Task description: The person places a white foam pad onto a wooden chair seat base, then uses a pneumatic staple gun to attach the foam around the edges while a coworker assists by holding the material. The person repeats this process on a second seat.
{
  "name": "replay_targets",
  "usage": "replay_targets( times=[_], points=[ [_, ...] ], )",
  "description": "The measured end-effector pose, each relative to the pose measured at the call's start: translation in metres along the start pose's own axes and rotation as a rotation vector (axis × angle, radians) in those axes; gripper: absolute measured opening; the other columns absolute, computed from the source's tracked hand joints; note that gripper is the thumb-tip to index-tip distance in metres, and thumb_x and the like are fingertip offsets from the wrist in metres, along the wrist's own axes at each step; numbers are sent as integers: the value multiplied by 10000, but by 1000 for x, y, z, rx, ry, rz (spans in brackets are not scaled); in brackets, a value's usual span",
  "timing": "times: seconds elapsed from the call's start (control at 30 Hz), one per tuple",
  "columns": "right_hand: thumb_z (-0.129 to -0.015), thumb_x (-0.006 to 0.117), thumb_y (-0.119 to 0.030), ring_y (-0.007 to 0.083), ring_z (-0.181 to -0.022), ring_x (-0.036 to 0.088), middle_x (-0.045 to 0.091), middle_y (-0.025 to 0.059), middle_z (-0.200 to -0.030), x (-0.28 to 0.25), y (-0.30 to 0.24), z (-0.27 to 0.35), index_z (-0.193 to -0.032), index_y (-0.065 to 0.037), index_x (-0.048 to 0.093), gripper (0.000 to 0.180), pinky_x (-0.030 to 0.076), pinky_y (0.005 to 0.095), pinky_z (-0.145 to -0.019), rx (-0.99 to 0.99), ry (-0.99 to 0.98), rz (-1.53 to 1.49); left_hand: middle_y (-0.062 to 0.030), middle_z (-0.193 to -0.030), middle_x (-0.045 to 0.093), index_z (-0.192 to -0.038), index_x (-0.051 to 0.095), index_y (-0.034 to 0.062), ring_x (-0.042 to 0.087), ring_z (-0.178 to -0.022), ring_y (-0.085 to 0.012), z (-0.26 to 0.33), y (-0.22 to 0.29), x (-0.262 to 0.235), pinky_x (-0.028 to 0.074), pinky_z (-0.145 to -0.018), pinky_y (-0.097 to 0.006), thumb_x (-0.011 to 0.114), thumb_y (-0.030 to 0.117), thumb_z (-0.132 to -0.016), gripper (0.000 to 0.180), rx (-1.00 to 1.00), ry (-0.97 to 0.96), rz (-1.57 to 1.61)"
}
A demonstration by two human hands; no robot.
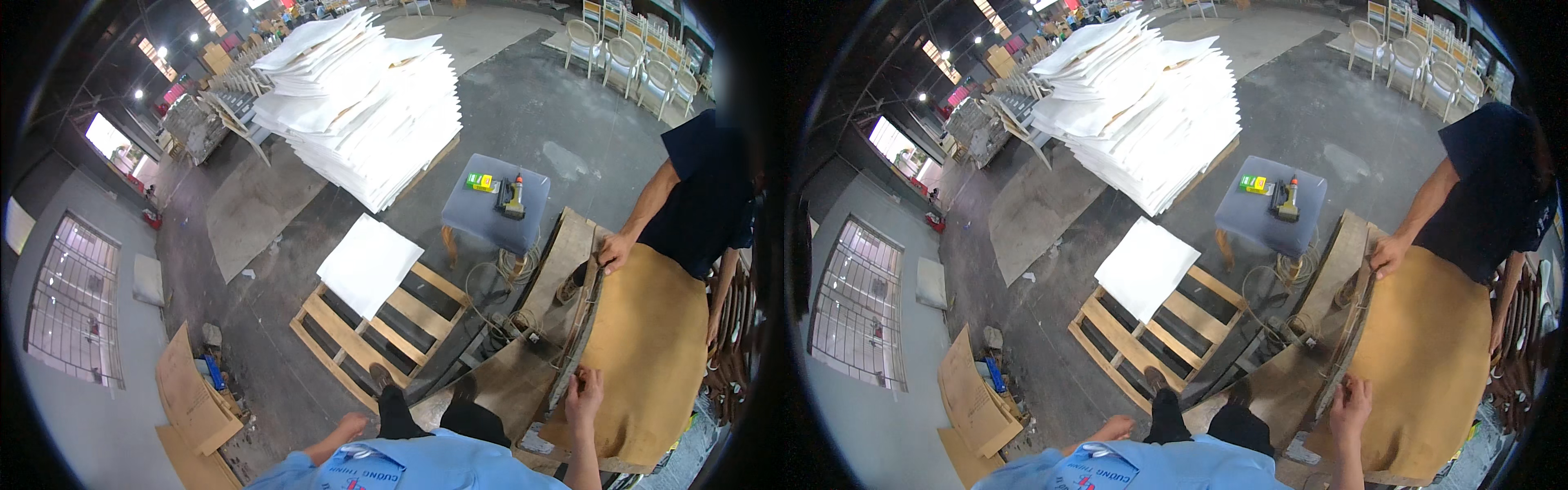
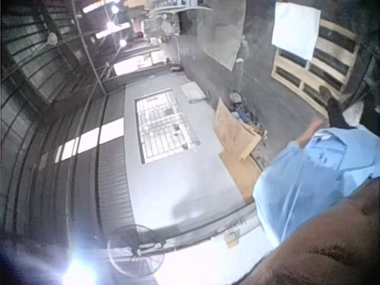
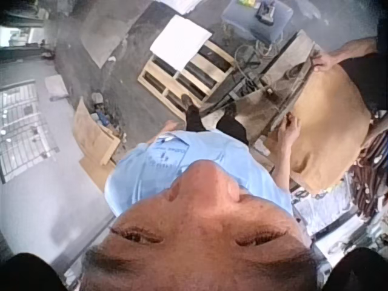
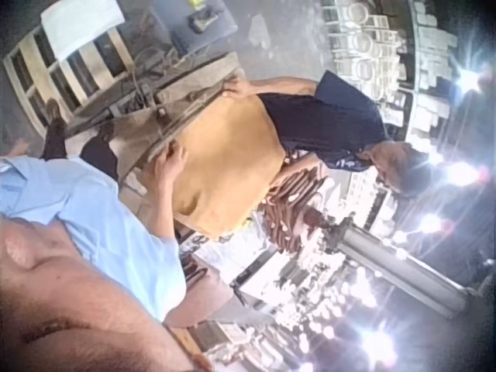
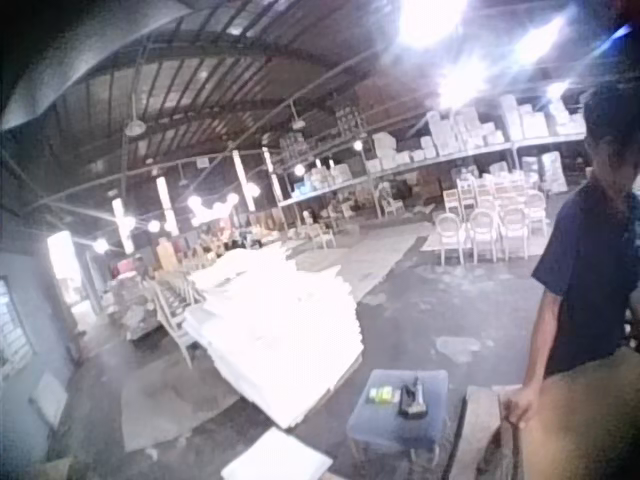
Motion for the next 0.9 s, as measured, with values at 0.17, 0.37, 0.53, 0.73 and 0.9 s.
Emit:
replay_targets(
  times=[0.17,0.37,0.53,0.73,0.9],
  points=[
    [-984,684,-121,401,-935,621,601,196,-1019,9,10,13,-1235,-2,651,280,513,469,-820,9,154,118,-209,-973,763,-1054,755,19,743,-993,-397,-60,90,-9,562,-880,-512,605,379,-970,399,486,-68,-234],
    [-1018,669,-205,469,-1104,611,627,246,-1162,13,6,18,-1309,-21,639,346,514,506,-930,-2,287,460,-145,-1142,769,-1349,692,64,732,-1018,-267,-121,123,-36,569,-892,-393,646,322,-1013,426,597,-113,46],
    [-1028,686,-322,457,-1162,618,632,231,-1222,11,9,24,-1343,-72,662,403,505,522,-967,90,467,677,-149,-1138,769,-1357,695,60,738,-976,-248,-196,86,-62,577,-886,-373,653,314,-999,441,623,-271,76],
    [-1015,727,-334,355,-1105,661,675,179,-1207,77,-50,17,-1362,-89,679,427,523,462,-962,1,640,706,-208,-967,763,-1095,750,-26,707,-777,-354,-268,-79,-163,540,-683,-490,576,301,-1006,381,98,-15,293],
    [-991,772,-219,216,-1040,651,698,108,-1140,292,-50,-34,-1407,-58,636,466,527,364,-932,239,203,2,-132,-748,699,-859,770,8,654,-659,-246,-298,-156,-225,481,-567,-409,667,243,-934,267,-42,-83,-75]
  ],
)
Point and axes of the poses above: each hand's wrist, its own z-axis away from the middle knuckle, its own x-axis out of the palm, y = z × x, the point moved 8 cm from there along -z, towards the middle knuckle
